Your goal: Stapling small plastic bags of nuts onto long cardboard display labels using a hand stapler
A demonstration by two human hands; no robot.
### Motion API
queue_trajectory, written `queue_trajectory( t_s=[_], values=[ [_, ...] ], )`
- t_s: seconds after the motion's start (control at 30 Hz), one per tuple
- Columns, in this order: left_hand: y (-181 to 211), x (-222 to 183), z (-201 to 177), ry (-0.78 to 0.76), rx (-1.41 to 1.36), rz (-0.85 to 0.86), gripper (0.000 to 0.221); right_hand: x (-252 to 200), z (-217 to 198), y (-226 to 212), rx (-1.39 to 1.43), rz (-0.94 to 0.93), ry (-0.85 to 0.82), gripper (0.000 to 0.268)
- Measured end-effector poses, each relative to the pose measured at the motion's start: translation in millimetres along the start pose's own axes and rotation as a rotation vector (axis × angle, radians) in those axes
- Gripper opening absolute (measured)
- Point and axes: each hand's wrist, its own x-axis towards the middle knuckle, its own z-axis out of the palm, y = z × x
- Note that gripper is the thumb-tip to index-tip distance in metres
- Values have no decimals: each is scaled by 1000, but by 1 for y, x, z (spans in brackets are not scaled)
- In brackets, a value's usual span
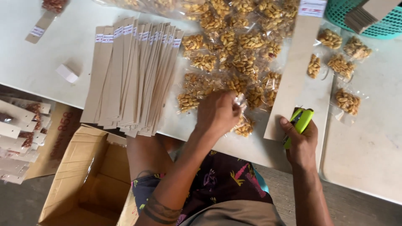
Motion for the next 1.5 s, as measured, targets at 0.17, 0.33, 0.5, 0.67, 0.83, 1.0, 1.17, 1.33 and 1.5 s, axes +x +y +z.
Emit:
queue_trajectory(
  t_s=[0.17, 0.33, 0.5, 0.67, 0.83, 1.0, 1.17, 1.33, 1.5],
  values=[
    [-8, -19, -7, 62, -327, 158, 17, 6, 24, -30, 29, -15, -14, 27],
    [4, -36, -24, -20, -978, 168, 12, 14, 48, -44, 139, -14, -8, 31],
    [12, -33, 13, 198, -992, 57, 15, 11, 76, -50, 200, -30, -79, 31],
    [20, -38, 13, 256, -1117, -47, 18, 13, 67, -39, 159, -40, -183, 26],
    [17, -43, 16, 291, -1107, -73, 17, 7, 63, -50, 16, -66, -342, 33],
    [15, -49, 6, 177, -1127, -50, 23, 18, 51, -47, -42, -77, -419, 30],
    [17, -54, -3, 189, -1041, -44, 17, 11, 59, -81, -71, -115, -483, 32],
    [21, -59, -9, 197, -1008, -51, 16, 17, 53, -71, -82, -147, -510, 28],
    [22, -62, -9, 231, -988, -28, 18, 17, 52, -71, -106, -145, -521, 27]
  ],
)
